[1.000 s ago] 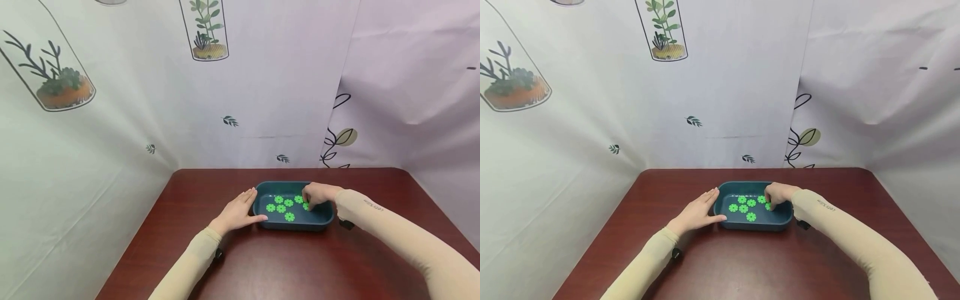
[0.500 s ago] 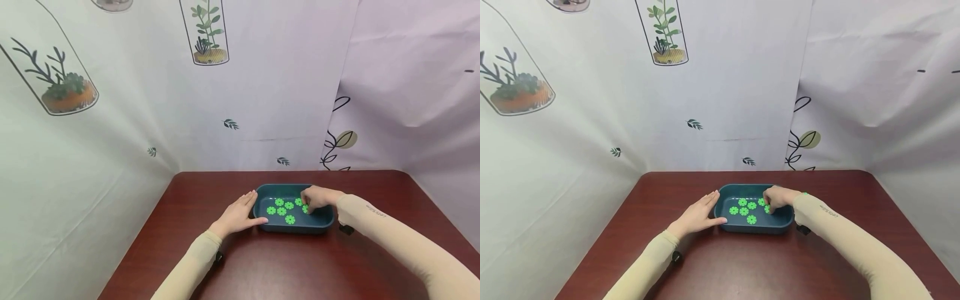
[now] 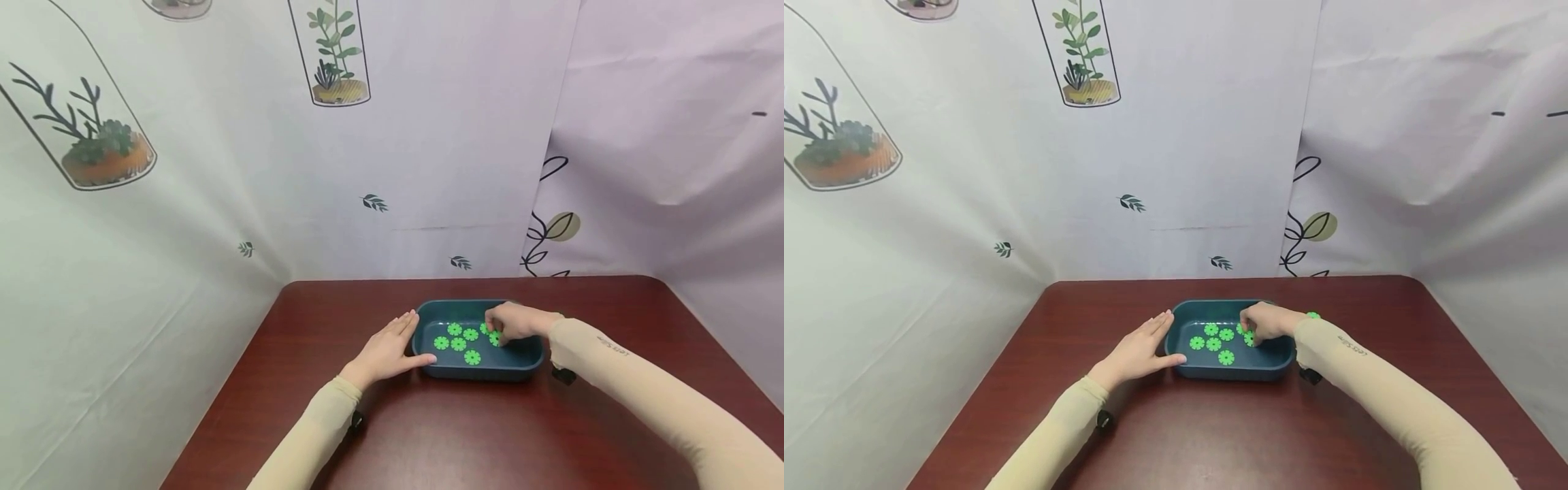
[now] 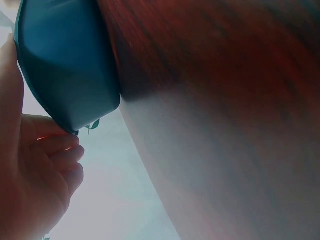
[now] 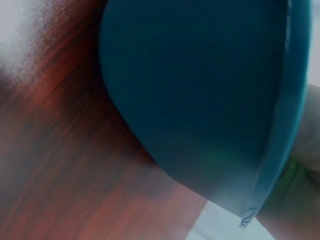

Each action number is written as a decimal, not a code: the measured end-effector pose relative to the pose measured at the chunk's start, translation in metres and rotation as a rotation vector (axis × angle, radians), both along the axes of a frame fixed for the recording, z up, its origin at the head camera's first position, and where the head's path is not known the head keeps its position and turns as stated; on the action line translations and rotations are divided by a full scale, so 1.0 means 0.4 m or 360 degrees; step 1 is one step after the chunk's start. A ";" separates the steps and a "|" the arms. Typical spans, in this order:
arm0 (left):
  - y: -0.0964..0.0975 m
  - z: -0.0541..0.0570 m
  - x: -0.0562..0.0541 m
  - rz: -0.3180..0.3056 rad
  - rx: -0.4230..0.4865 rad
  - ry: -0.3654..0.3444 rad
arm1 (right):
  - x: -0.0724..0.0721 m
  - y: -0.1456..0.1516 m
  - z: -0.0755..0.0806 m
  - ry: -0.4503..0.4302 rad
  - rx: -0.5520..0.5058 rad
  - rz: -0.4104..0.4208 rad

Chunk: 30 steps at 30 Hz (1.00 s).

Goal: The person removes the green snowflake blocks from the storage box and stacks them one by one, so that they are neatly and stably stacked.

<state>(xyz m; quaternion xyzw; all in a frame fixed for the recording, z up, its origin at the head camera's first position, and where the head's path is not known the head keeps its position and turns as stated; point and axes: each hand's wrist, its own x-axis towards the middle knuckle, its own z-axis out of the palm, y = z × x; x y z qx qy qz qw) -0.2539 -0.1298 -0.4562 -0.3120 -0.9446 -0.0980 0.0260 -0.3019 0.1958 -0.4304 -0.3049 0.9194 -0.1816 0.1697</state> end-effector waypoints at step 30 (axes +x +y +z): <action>0.003 0.003 0.003 0.0017 0.0012 -0.0019 | 0.001 0.030 0.073 0.0299 -0.0208 -0.0062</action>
